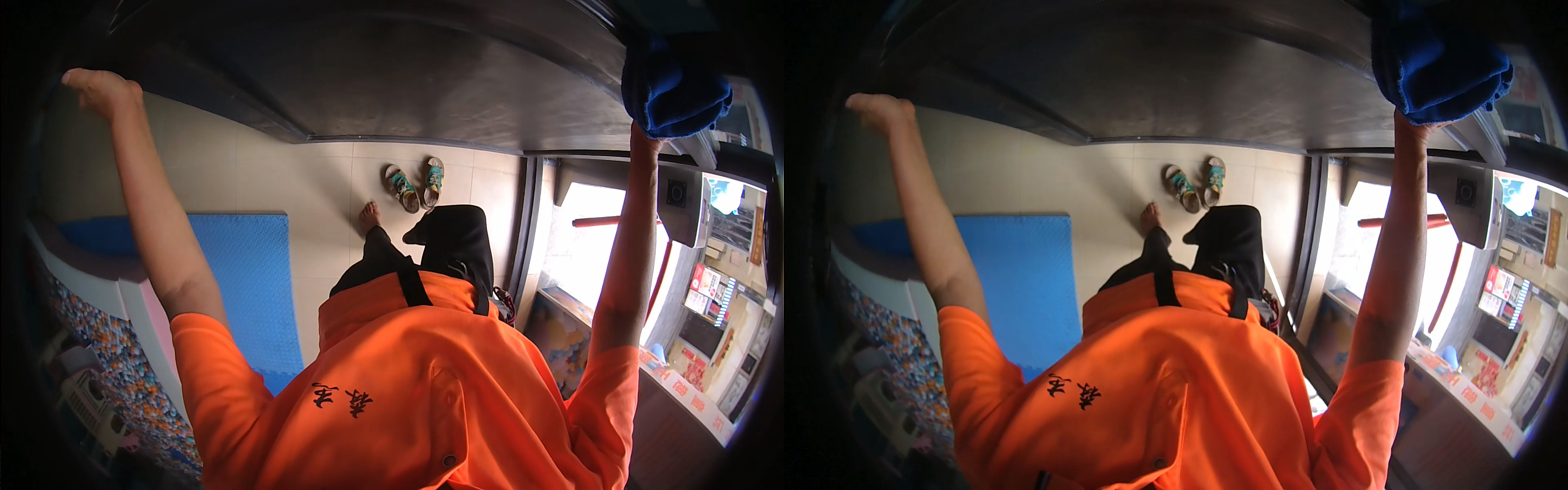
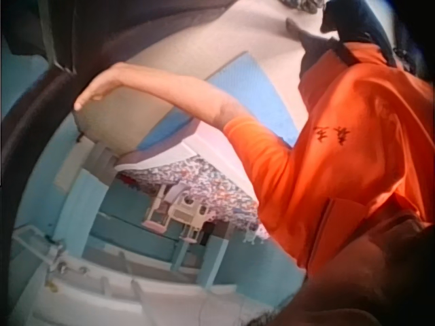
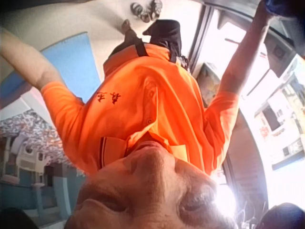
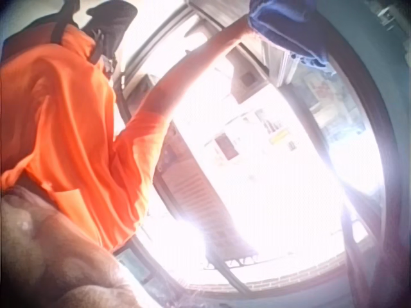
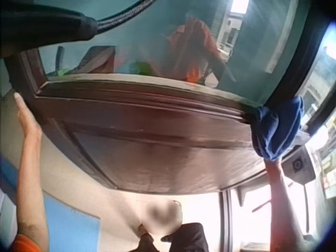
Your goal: The person cleans a glass door frame using a blue cloth, wiping the metal edges and glass surface. After cleaning, the person puts on sandals and proceeds to sweep the floor with a broom and dustpan.
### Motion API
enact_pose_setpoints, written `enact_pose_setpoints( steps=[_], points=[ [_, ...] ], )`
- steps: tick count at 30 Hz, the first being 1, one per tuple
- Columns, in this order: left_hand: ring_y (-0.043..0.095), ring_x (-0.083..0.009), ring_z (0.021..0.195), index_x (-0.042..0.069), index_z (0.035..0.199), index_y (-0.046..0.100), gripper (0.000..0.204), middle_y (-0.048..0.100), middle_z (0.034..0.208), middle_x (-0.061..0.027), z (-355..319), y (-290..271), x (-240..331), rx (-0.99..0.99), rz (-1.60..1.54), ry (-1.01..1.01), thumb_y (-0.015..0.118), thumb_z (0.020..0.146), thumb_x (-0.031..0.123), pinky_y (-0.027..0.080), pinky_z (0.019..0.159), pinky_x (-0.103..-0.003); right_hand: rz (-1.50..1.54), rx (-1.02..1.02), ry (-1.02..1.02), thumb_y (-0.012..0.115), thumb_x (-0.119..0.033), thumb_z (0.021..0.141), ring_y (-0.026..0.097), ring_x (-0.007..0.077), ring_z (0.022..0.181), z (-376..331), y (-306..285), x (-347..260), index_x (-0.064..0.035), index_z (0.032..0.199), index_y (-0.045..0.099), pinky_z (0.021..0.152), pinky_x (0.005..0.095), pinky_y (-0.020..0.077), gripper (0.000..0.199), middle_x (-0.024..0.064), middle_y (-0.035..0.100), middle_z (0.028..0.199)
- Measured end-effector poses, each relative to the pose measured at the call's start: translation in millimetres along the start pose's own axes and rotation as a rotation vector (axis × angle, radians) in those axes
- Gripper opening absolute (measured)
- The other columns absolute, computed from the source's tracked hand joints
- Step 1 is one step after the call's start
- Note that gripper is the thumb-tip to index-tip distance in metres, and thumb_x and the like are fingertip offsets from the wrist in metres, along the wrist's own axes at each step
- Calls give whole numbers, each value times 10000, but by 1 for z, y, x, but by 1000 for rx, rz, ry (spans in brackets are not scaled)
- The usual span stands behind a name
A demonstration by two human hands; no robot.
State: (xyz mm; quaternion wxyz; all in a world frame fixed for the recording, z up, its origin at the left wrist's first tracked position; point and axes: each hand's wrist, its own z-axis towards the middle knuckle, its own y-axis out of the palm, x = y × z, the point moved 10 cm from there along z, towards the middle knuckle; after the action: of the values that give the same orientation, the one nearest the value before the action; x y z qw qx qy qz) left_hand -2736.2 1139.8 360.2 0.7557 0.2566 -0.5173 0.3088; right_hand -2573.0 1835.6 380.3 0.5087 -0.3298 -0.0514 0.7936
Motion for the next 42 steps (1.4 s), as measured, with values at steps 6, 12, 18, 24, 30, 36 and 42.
enact_pose_setpoints(
  steps=[6,12,18,24,30,36,42],
  points=[
    [253,-393,1324,-225,1300,175,795,171,1402,-362,-3,-1,0,20,1,-42,197,946,487,259,1095,-388,6,-10,1,689,-386,721,353,296,1238,0,4,-1,-144,1330,193,1032,449,296,821,104,314,1350],
    [277,-365,1319,-201,1310,203,772,200,1407,-333,-2,-2,0,19,-13,-41,201,949,481,272,1091,-377,13,-5,3,687,-377,725,358,294,1233,0,2,-2,-139,1325,204,1029,446,300,806,104,322,1344],
    [272,-350,1323,-184,1323,204,776,260,1386,-308,-9,-4,5,40,55,-41,191,950,497,257,1098,-382,10,-4,4,684,-369,729,364,292,1227,-2,2,-3,-135,1320,215,1026,443,303,790,105,331,1337],
    [548,-174,809,-179,1326,210,772,404,1243,-281,0,-8,-5,21,84,-56,196,953,497,498,713,-245,16,-5,2,682,-360,733,370,290,1222,-3,2,-2,-130,1316,227,1023,440,307,775,105,339,1330],
    [555,-139,660,-170,1330,224,768,426,1222,-284,12,-12,-12,22,81,7,203,953,498,486,487,-206,21,-3,0,680,-352,737,376,288,1217,-3,3,-2,-126,1311,238,1020,437,310,759,106,348,1323],
    [543,-147,669,-146,1345,218,770,437,1187,-265,55,-31,-47,22,133,39,205,949,513,473,498,-221,32,-1,-3,677,-344,741,382,287,1212,-2,4,-5,-121,1306,249,1017,434,314,743,106,356,1316],
    [456,-120,580,-130,1280,350,767,548,944,-163,12,-22,-14,45,47,77,222,940,546,457,563,-239,23,9,-6,675,-335,745,388,285,1206,-1,5,-5,-116,1301,260,1014,431,318,728,107,365,1309]
  ],
)
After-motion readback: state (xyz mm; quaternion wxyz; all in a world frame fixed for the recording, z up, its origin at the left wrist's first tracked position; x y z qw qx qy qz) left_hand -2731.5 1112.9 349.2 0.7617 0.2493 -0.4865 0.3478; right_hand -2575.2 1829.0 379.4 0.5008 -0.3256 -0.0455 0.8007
